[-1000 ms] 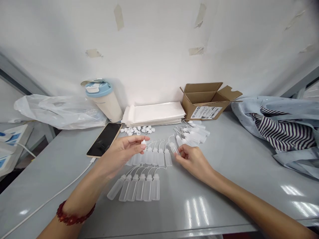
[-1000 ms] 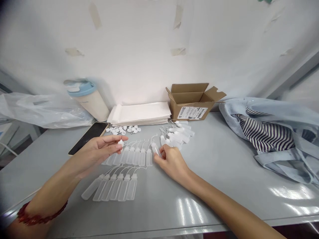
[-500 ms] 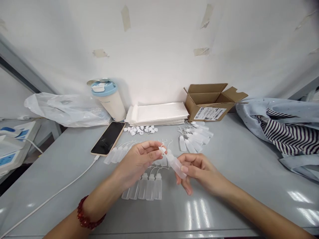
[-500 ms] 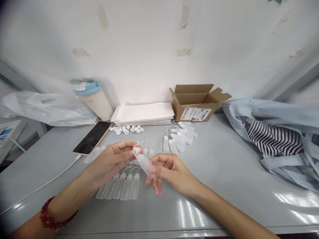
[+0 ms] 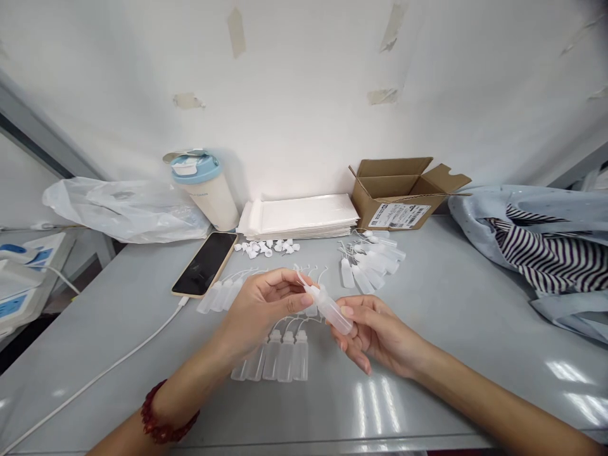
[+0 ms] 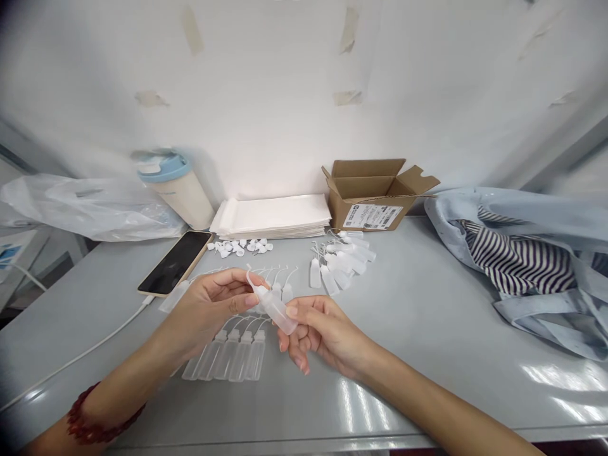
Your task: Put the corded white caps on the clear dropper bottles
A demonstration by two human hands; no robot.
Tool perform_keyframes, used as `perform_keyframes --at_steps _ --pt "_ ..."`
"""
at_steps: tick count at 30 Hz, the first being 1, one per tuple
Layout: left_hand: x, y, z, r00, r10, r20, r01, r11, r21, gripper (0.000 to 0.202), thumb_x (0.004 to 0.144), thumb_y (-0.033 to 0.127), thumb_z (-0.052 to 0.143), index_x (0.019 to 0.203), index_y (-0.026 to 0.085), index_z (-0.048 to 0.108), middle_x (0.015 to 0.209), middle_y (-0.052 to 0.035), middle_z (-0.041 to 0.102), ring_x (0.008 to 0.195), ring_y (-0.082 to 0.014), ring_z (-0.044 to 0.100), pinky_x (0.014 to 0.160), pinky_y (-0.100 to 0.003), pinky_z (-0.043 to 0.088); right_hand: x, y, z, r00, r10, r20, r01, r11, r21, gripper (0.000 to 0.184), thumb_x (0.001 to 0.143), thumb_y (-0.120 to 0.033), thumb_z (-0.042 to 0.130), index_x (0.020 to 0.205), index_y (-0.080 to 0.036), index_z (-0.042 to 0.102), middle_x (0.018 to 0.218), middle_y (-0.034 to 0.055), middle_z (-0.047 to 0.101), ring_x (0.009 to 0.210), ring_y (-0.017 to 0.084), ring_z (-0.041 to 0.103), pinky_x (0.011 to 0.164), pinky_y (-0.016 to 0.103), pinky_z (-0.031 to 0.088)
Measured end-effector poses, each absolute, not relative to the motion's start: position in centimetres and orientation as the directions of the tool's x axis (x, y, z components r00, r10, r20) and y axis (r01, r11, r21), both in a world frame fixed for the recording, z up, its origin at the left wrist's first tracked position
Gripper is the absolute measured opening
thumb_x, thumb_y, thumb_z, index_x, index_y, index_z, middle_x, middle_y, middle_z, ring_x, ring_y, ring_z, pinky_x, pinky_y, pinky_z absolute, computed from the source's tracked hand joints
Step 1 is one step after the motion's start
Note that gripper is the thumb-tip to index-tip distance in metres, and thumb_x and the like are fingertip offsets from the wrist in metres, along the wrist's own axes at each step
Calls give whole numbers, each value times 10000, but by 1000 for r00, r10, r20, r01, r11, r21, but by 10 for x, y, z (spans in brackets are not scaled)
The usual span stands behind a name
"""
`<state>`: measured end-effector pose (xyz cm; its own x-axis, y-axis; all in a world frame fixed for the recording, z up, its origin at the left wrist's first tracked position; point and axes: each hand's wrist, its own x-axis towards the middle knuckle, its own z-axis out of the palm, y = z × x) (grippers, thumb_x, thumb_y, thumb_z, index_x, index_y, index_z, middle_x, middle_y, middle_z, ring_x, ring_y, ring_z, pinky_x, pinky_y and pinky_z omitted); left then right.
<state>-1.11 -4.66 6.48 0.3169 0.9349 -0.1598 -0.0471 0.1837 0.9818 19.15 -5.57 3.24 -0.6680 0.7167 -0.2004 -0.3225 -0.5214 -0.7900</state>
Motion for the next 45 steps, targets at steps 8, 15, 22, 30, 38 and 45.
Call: perform_keyframes --at_steps 8,15,22,30,38,45 --pt "-9 -49 67 277 945 -172 94 152 984 167 703 284 759 785 164 675 778 -13 692 742 -152 649 688 -259 531 193 -57 39 -485 857 -175 102 -144 -984 296 891 -447 527 900 -155 573 581 -52 538 408 70 480 430 200 394" --pt "-2 -53 63 339 898 -280 139 247 959 204 707 341 742 733 166 639 652 -5 670 653 -162 657 664 -292 537 198 -61 28 -492 852 179 518 451 -727 237 920 -375 472 983 -159 547 759 46 606 606 152 531 542 256 401" --pt "0 -61 48 398 906 141 343 -290 893 79 848 233 597 810 180 642 783 -32 659 727 -150 621 633 -259 507 199 -58 38 -502 863 60 433 311 -846 321 942 -414 419 810 -165 574 594 -27 472 526 107 421 496 225 323" --pt "2 -62 51 411 876 254 284 -388 877 54 858 211 598 833 186 638 889 -56 668 824 -158 630 677 -241 517 201 -55 41 -558 804 -208 190 -120 -974 421 881 -569 471 747 -172 516 494 -98 289 424 61 258 405 198 211" --pt "0 -64 60 456 865 -210 264 94 960 208 846 352 595 741 173 613 633 0 631 627 -136 603 633 -241 486 202 -57 49 -487 873 39 374 248 -894 313 910 -434 482 824 -170 624 716 4 587 589 106 451 508 212 336" --pt "-1 -67 57 558 829 44 463 -354 812 251 919 320 476 753 166 586 647 -3 566 595 -128 535 534 -225 405 208 -58 54 -552 833 34 405 304 -862 306 910 -411 496 811 -159 636 668 -12 539 574 103 442 502 213 310"
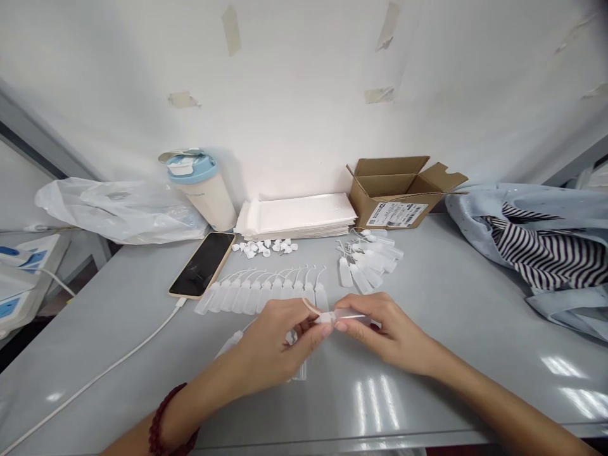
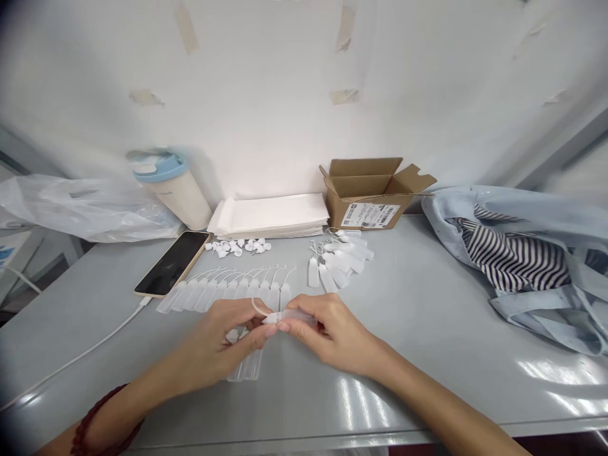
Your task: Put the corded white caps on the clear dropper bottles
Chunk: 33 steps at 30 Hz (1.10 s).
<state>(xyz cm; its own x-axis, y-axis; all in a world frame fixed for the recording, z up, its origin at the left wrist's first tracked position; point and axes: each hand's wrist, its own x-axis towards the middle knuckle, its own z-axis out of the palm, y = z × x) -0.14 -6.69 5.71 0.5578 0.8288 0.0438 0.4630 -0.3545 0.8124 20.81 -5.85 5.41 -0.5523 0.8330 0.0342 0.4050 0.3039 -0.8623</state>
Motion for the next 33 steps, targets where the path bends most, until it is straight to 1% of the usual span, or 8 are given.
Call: perform_keyframes --at_steps 4,7,11,16,21,27,30,33 --pt "-2 -66 45 708 624 330 485 -770 415 222 934 172 405 843 119 601 750 -75 621 670 -171 568 595 -276 433 209 -55 53 -555 808 -199 360 17 -933 414 877 -514 504 695 -157 606 524 -65 325 479 82 279 451 225 203" --pt "-2 -65 37 753 541 374 502 -840 203 256 941 119 362 865 113 606 799 -108 648 749 -212 598 619 -302 439 209 -52 48 -561 759 -331 263 -215 -940 447 849 -572 508 670 -166 562 463 -96 241 422 71 200 418 227 170" --pt "0 -65 42 648 709 280 519 -679 519 174 944 232 451 918 142 598 826 -66 642 731 -165 589 640 -264 455 208 -51 47 -552 782 -290 212 -205 -955 439 856 -566 507 689 -163 557 479 -92 274 435 71 229 433 229 199" --pt "3 -66 60 550 830 -95 486 -225 844 389 962 398 393 706 164 570 639 7 587 601 -111 565 543 -201 419 209 -54 55 -560 812 -166 242 -32 -970 421 880 -524 506 694 -152 576 539 -68 328 495 77 285 476 234 223" --pt "3 -68 59 592 802 -74 491 -286 823 378 969 334 389 666 159 534 590 24 549 557 -96 534 518 -186 392 209 -54 54 -575 803 -159 288 16 -958 426 889 -514 499 713 -142 607 574 -54 353 521 78 295 484 235 216" --pt "2 -67 34 676 648 352 525 -758 386 313 986 200 315 833 134 580 761 -58 605 664 -160 537 586 -266 420 209 -51 46 -574 781 -247 278 -98 -956 471 879 -583 460 709 -156 561 499 -86 263 457 74 209 440 238 169" --pt "3 -65 37 630 711 312 511 -682 523 275 977 234 373 830 144 586 750 -40 606 674 -147 542 614 -256 431 208 -52 46 -564 793 -232 266 -91 -960 469 880 -576 466 689 -156 546 512 -84 259 464 72 214 439 233 176" --pt "2 -66 51 563 824 55 493 -389 778 356 970 339 394 721 164 578 681 -3 594 623 -116 542 583 -221 420 206 -56 50 -550 825 -131 328 69 -942 460 898 -537 468 694 -141 585 559 -51 371 511 80 316 469 230 229"
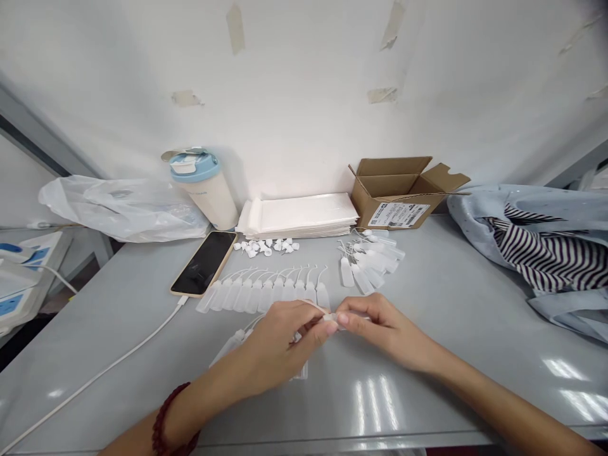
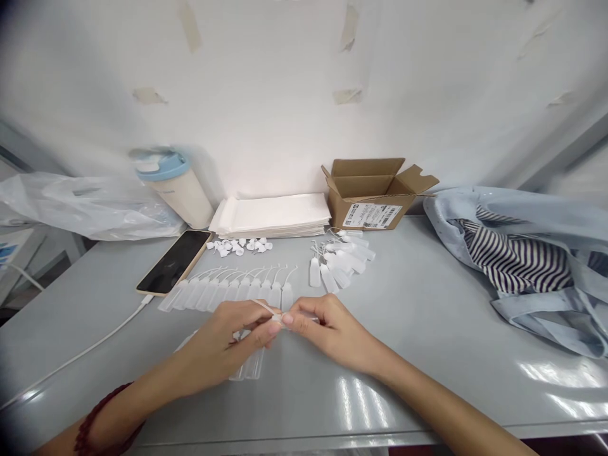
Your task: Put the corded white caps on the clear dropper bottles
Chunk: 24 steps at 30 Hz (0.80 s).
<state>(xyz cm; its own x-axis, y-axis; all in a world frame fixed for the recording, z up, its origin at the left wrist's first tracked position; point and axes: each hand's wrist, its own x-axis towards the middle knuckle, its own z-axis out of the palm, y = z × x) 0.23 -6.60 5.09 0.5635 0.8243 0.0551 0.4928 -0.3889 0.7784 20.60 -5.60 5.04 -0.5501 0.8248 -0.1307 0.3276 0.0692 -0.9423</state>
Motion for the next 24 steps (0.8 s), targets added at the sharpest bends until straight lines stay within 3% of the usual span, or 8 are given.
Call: perform_keyframes --at_steps 3,7,11,13,15,17,20,24 --pt "2 -67 62 556 812 -179 463 -124 878 433 968 417 359 690 167 578 641 7 611 586 -106 551 548 -207 407 205 -61 52 -566 824 -16 365 234 -901 434 924 -485 450 759 -133 643 610 -11 515 547 97 425 491 229 289" --pt "1 -66 65 557 774 -302 408 62 911 453 947 451 387 629 162 529 539 18 580 517 -98 520 529 -205 393 206 -63 46 -599 776 200 387 498 -776 358 947 -412 447 835 -133 642 663 15 602 536 102 493 483 216 359" --pt "0 -63 62 558 750 -356 257 252 933 468 923 520 397 656 159 528 501 52 477 433 -85 476 519 -226 408 205 -62 36 -593 594 544 486 802 -347 315 970 -334 419 961 -84 610 695 63 604 562 139 514 484 242 394" --pt "0 -63 62 564 744 -359 255 257 932 456 925 523 394 681 162 528 513 61 451 418 -81 455 494 -224 394 204 -62 34 -602 526 601 519 830 -205 314 979 -307 393 957 -76 605 660 60 580 542 146 490 457 249 372" --pt "1 -65 61 544 790 -284 345 97 933 455 950 478 371 641 166 489 513 53 451 447 -83 446 494 -218 371 203 -63 35 -588 548 595 485 828 -283 306 978 -294 390 931 -83 606 640 44 553 522 136 454 453 248 356" --pt "1 -68 58 532 842 -86 455 -199 868 432 977 396 353 624 169 456 538 38 469 494 -93 440 504 -218 348 203 -63 38 -555 655 512 392 749 -534 293 966 -299 411 890 -102 614 635 20 525 519 115 424 473 239 348" --pt "0 -70 47 610 744 272 525 -637 565 326 994 283 343 734 161 497 658 1 524 560 -118 445 518 -237 339 203 -62 42 -532 830 167 256 346 -903 326 930 -375 479 758 -137 619 587 -26 450 504 85 366 469 224 293" --pt "-1 -71 35 706 566 425 544 -818 187 212 990 214 370 866 149 530 716 -21 537 583 -145 437 513 -260 318 205 -55 40 -577 766 -284 88 -287 -954 409 838 -511 572 628 -161 549 474 -95 239 426 58 172 402 223 131"
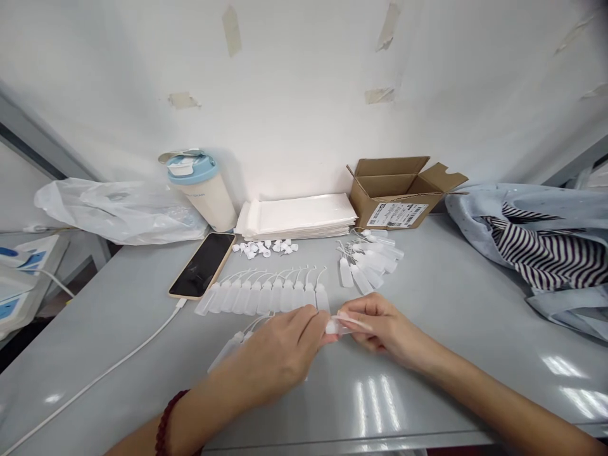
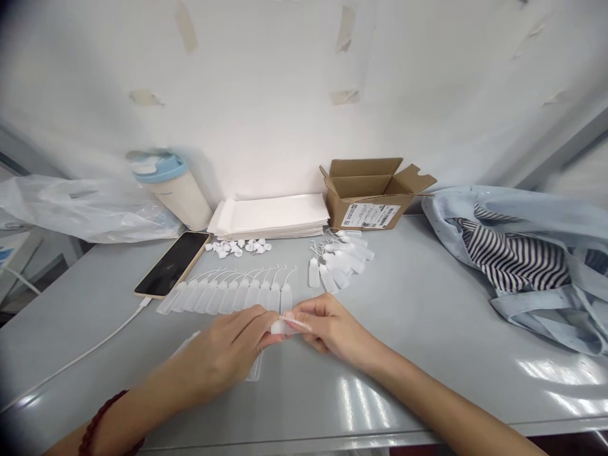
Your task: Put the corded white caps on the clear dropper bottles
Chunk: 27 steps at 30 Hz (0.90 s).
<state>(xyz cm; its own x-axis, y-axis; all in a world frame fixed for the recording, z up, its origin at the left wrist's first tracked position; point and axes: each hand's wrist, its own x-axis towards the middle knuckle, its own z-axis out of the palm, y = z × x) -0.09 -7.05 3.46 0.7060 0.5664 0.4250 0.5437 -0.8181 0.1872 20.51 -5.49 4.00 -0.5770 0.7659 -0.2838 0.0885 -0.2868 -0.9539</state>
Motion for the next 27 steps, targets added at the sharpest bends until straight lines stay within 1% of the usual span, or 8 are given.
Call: perform_keyframes --at_steps 1,3,6,9,13,22,25,27 --pt "-1 -70 35 699 575 424 542 -814 210 209 990 216 370 872 149 530 711 -17 529 580 -142 434 511 -257 319 205 -54 39 -588 742 -323 61 -357 -932 420 822 -524 586 611 -166 528 469 -103 214 423 56 147 399 224 113" --pt "-1 -70 39 656 662 362 539 -747 388 213 991 235 364 885 151 528 710 -5 521 579 -128 440 520 -242 337 204 -53 40 -581 749 -318 54 -354 -934 422 815 -529 595 615 -164 526 474 -100 236 428 56 168 403 223 132" --pt "-1 -70 50 584 803 116 551 -497 670 221 980 292 382 872 174 535 722 9 537 619 -117 478 547 -219 359 202 -57 46 -522 832 -186 160 -119 -980 389 859 -501 552 715 -145 612 535 -52 407 482 75 309 449 223 239" --pt "0 -71 58 562 825 -59 529 -304 793 298 976 345 362 789 181 528 696 15 550 619 -116 486 542 -217 350 201 -63 51 -492 870 31 298 202 -933 318 902 -422 517 809 -153 659 675 10 581 584 112 449 526 242 335" --pt "2 -72 60 541 838 -62 486 -252 837 378 975 385 336 715 174 512 654 18 523 597 -114 471 553 -234 346 202 -66 48 -518 796 313 337 526 -781 236 918 -332 516 838 -155 650 688 27 602 569 120 473 535 247 376" --pt "1 -69 64 561 808 -179 385 -64 921 499 990 453 281 676 165 541 642 7 590 625 -119 552 631 -241 422 205 -65 38 -553 613 565 399 789 -467 208 927 -243 522 1022 -89 625 688 44 551 559 131 437 489 241 372" --pt "1 -69 63 579 795 -182 418 -98 903 501 999 436 264 656 168 513 588 20 577 581 -106 540 597 -228 418 205 -65 37 -548 600 583 391 800 -455 190 928 -233 516 1021 -103 619 707 46 562 562 131 432 484 242 363" --pt "2 -70 60 586 806 -87 463 -245 852 484 1007 403 259 643 171 477 570 28 548 546 -94 510 570 -221 405 204 -66 39 -536 635 556 350 767 -538 183 929 -236 502 1004 -116 618 683 28 547 542 124 414 476 241 350"
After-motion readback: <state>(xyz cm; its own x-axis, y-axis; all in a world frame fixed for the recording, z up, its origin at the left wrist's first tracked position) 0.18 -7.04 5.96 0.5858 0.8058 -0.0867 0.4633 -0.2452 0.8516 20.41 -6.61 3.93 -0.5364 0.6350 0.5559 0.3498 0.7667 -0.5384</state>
